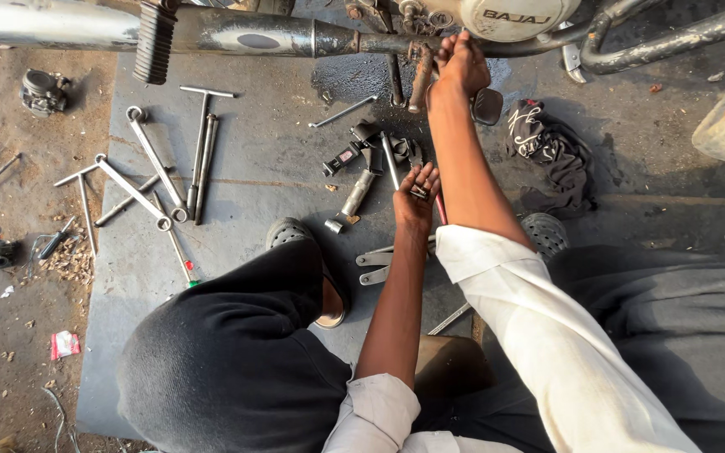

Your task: The person works on a motorcycle engine by removing and handling small metal parts and bolts. They use pliers and wrenches to manipulate components, wipe parts with a cloth, and place items back onto the engine block.

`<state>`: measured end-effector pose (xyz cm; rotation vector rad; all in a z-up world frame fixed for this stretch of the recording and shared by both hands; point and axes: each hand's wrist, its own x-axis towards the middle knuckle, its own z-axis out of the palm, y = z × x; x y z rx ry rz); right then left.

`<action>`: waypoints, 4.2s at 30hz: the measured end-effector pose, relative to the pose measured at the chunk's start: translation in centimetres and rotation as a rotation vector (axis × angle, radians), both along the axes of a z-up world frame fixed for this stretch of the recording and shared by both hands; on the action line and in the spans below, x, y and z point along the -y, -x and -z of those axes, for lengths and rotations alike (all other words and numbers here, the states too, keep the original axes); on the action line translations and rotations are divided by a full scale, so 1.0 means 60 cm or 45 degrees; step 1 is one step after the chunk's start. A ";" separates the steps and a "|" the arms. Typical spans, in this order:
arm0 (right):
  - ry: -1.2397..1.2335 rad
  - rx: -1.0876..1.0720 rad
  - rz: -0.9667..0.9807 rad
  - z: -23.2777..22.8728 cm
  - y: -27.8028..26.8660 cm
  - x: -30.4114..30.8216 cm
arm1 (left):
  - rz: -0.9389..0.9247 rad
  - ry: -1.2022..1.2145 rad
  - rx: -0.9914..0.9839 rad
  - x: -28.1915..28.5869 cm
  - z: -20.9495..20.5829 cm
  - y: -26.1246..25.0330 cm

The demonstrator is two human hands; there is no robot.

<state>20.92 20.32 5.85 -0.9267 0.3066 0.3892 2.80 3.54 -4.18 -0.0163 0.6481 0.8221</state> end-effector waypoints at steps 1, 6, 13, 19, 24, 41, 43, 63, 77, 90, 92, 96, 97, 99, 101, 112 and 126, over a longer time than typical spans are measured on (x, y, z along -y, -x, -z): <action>0.015 0.018 0.032 -0.005 -0.004 0.005 | 0.009 0.012 0.030 0.002 0.006 -0.005; 0.076 0.002 0.042 0.008 0.001 -0.001 | -0.006 0.048 0.074 -0.007 0.028 -0.024; 0.002 0.224 0.123 0.031 0.006 -0.002 | -0.027 0.027 0.092 -0.016 0.022 -0.026; 0.018 0.181 0.052 -0.012 -0.001 0.009 | -0.033 0.036 0.127 -0.023 0.014 -0.021; 0.107 0.222 -0.018 -0.016 -0.017 0.003 | -0.059 -0.016 0.093 -0.032 -0.022 -0.015; 0.441 1.401 -0.643 0.029 0.145 0.206 | -0.154 -0.248 0.439 -0.079 -0.112 0.021; 0.563 1.278 -0.659 0.023 0.167 0.252 | -0.146 -0.256 0.447 -0.077 -0.110 0.029; 0.544 1.216 -1.188 0.044 0.170 0.286 | -0.189 -0.392 0.078 -0.068 0.005 0.020; 0.506 1.225 -0.514 -0.060 0.183 0.280 | -0.360 -0.130 0.233 -0.055 -0.022 -0.011; 0.462 0.906 -0.338 -0.156 0.108 0.150 | -0.318 -0.226 0.002 -0.074 -0.067 0.014; 0.509 0.879 -0.345 -0.155 0.089 0.119 | -0.305 -0.193 -0.013 -0.073 -0.047 0.012; 0.508 0.674 -0.281 -0.143 0.065 0.078 | -0.247 -0.131 -0.080 -0.069 -0.023 0.010; 0.539 0.580 -0.301 -0.140 0.059 0.074 | -0.230 -0.123 -0.088 -0.065 -0.021 0.006; 0.392 0.619 -0.283 -0.129 0.061 0.076 | -0.206 -0.131 -0.088 -0.063 -0.018 -0.002; 0.237 0.656 -0.270 -0.130 0.066 0.077 | -0.188 -0.143 -0.091 -0.061 -0.015 -0.008; 0.322 0.407 -0.059 -0.121 0.073 0.061 | -0.218 -0.152 -0.134 -0.055 -0.003 -0.001; 0.362 0.116 -0.364 -0.086 0.018 0.024 | -0.202 -0.129 -0.179 -0.047 0.001 0.012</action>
